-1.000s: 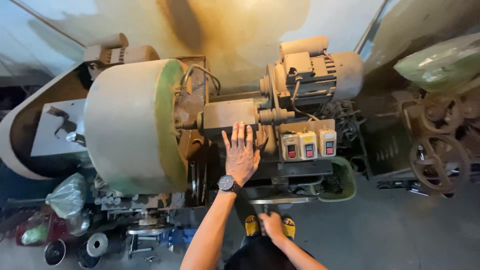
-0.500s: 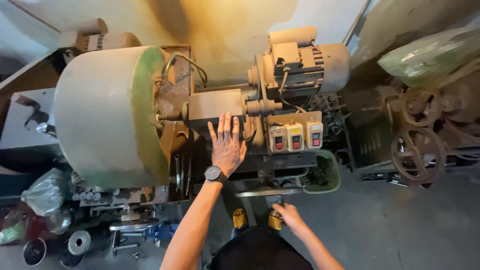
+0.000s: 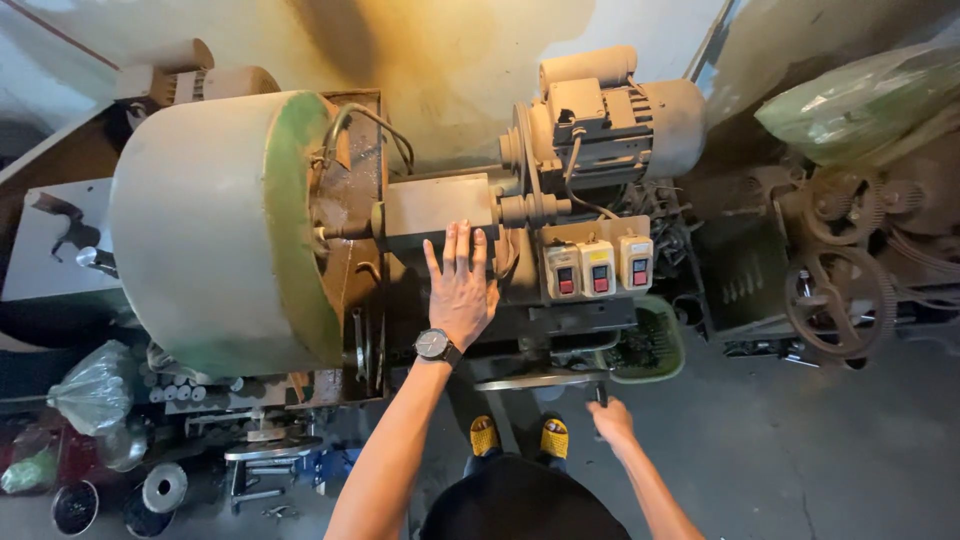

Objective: The person operates a large industrial lathe machine in a workshop. They adjust the chuck, press buttons on the control panel, and rotate a handwheel to control the machine's movement.

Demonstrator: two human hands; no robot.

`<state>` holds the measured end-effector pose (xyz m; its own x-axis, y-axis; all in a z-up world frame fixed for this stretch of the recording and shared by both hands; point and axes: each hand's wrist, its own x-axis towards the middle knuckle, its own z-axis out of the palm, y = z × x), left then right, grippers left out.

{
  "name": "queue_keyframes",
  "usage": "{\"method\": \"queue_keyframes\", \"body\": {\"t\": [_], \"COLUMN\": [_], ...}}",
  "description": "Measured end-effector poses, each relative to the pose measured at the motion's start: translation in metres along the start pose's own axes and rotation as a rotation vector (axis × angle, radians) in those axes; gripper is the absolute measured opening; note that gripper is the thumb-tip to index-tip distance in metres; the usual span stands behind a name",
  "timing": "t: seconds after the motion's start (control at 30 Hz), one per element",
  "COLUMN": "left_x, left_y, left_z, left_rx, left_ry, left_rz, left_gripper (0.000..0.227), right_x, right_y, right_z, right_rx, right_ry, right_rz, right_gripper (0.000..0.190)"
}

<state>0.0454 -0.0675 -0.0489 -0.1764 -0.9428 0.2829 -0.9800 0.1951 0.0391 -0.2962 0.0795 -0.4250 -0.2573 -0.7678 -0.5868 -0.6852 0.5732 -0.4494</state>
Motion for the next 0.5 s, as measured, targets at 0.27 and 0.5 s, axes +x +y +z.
{"method": "queue_keyframes", "body": {"t": [0.27, 0.5], "left_x": [-0.004, -0.009], "left_y": [-0.012, -0.018], "left_z": [-0.003, 0.012], "left_rx": [0.078, 0.07], "left_ry": [-0.028, 0.021], "left_rz": [-0.034, -0.037], "left_gripper": [0.098, 0.098], "right_x": [-0.127, -0.115], "right_y": [-0.143, -0.156], "right_z": [0.086, 0.128], "right_rx": [0.614, 0.591], "right_ry": [-0.382, -0.727], "right_rz": [-0.021, 0.077], "right_gripper": [0.033, 0.035]}}
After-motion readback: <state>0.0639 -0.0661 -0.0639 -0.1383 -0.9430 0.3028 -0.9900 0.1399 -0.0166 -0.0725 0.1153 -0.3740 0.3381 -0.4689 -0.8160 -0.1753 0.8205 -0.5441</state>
